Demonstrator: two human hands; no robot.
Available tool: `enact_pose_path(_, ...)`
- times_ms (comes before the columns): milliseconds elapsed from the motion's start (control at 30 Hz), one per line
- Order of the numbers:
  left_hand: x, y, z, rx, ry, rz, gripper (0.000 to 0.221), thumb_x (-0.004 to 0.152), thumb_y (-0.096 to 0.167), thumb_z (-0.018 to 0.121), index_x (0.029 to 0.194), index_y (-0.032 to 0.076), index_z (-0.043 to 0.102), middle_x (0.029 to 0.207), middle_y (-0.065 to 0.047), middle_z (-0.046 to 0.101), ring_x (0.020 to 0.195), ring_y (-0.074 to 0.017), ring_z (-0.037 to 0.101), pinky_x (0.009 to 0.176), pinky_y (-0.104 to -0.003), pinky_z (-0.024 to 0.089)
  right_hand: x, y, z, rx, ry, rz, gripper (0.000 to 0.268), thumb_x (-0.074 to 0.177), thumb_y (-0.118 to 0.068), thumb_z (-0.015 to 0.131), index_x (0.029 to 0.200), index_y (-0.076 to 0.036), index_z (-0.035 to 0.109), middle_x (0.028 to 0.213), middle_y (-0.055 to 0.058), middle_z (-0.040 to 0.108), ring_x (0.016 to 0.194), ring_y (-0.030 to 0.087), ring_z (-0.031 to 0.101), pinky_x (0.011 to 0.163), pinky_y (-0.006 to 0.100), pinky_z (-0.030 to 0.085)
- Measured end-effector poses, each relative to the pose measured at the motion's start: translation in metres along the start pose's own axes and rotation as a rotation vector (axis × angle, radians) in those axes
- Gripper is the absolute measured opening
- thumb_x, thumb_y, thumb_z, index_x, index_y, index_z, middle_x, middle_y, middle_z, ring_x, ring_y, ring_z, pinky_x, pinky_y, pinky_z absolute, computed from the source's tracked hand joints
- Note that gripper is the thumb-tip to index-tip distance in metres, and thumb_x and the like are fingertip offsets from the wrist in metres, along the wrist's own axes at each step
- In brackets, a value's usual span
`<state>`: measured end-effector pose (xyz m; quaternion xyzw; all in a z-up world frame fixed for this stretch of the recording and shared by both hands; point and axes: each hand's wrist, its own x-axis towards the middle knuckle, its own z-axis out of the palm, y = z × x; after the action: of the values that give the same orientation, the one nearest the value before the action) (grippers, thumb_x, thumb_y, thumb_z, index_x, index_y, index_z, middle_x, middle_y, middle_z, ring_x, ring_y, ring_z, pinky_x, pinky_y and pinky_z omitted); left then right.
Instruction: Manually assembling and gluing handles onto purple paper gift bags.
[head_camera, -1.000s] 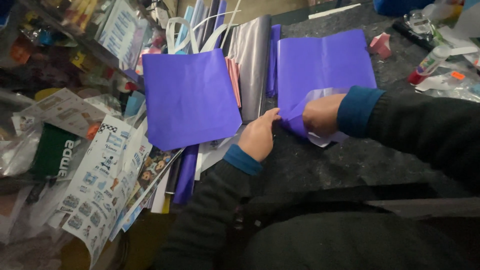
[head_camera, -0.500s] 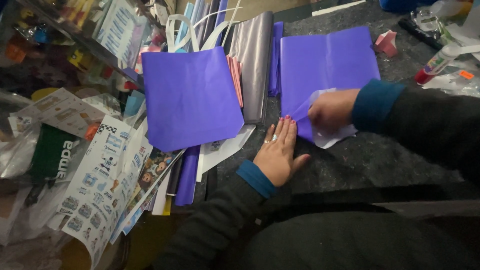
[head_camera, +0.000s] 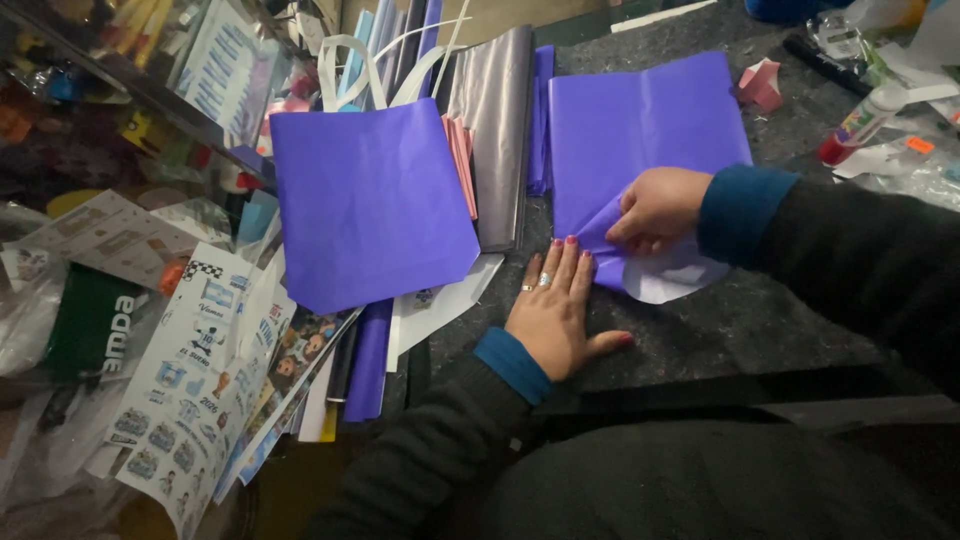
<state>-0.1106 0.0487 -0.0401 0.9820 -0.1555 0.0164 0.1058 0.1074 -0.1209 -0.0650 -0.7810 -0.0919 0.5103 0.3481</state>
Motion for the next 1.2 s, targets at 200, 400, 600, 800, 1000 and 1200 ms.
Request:
enact_pose_path(200,0.000,0.001,-0.003,0.023,-0.040,-0.008,0.113,0.085,0.078,0.054,0.152,-0.010,0.032,0.162,-0.033,0.025,0.154,-0.0436,0.019,0.123,-0.056,0.016,-0.015,0.006,0.008,-0.680,0.248,-0.509,0.021,0.085,-0.027,0.079,0.087,-0.007,0.081,0.077,0.013,0.076,0.060,0.022,0.068,0.055,0.036,0.053)
enact_pose_path(400,-0.002,0.001,-0.002,-0.002,0.004,0.010,0.108,0.086,0.077,0.056,0.156,-0.002,0.034,0.161,-0.035,0.026,0.153,-0.0462,0.021,0.122,-0.058,0.018,-0.032,-0.014,0.020,-0.561,0.337,-0.245,0.029,0.080,-0.032,0.083,0.076,-0.003,0.081,0.064,0.013,0.074,0.058,0.024,0.072,0.059,0.039,0.054)
enact_pose_path(600,0.002,0.003,-0.008,0.013,-0.013,0.006,0.108,0.084,0.077,0.057,0.156,0.001,0.034,0.160,-0.036,0.026,0.152,-0.0471,0.021,0.121,-0.059,0.018,-0.024,-0.011,0.020,-0.544,0.342,-0.186,0.031,0.080,-0.035,0.081,0.076,-0.005,0.081,0.063,0.012,0.075,0.057,0.024,0.073,0.060,0.040,0.055)
enact_pose_path(800,0.011,-0.003,0.004,0.098,-0.066,0.148,0.109,0.087,0.077,0.054,0.154,-0.006,0.031,0.163,-0.030,0.026,0.154,-0.0432,0.019,0.124,-0.056,0.015,-0.012,-0.003,0.019,-0.687,0.378,-0.277,0.034,0.080,-0.039,0.080,0.077,-0.005,0.082,0.069,0.017,0.074,0.065,0.031,0.074,0.067,0.043,0.056)
enact_pose_path(1000,0.011,-0.002,-0.001,0.047,-0.149,0.232,0.108,0.086,0.078,0.052,0.156,-0.002,0.031,0.163,-0.030,0.025,0.155,-0.0413,0.017,0.125,-0.052,0.012,-0.007,-0.001,0.021,-0.723,0.426,-0.264,0.037,0.082,-0.039,0.077,0.083,-0.002,0.079,0.079,0.024,0.072,0.076,0.040,0.073,0.074,0.048,0.056)
enact_pose_path(1200,0.020,-0.012,-0.005,0.012,-0.078,0.282,0.093,0.089,0.071,0.052,0.151,0.003,0.043,0.158,-0.030,0.033,0.150,-0.0432,0.027,0.121,-0.053,0.020,-0.005,0.000,0.020,-0.725,0.441,-0.289,0.038,0.082,-0.040,0.076,0.083,-0.002,0.079,0.080,0.025,0.072,0.079,0.041,0.073,0.075,0.049,0.057)
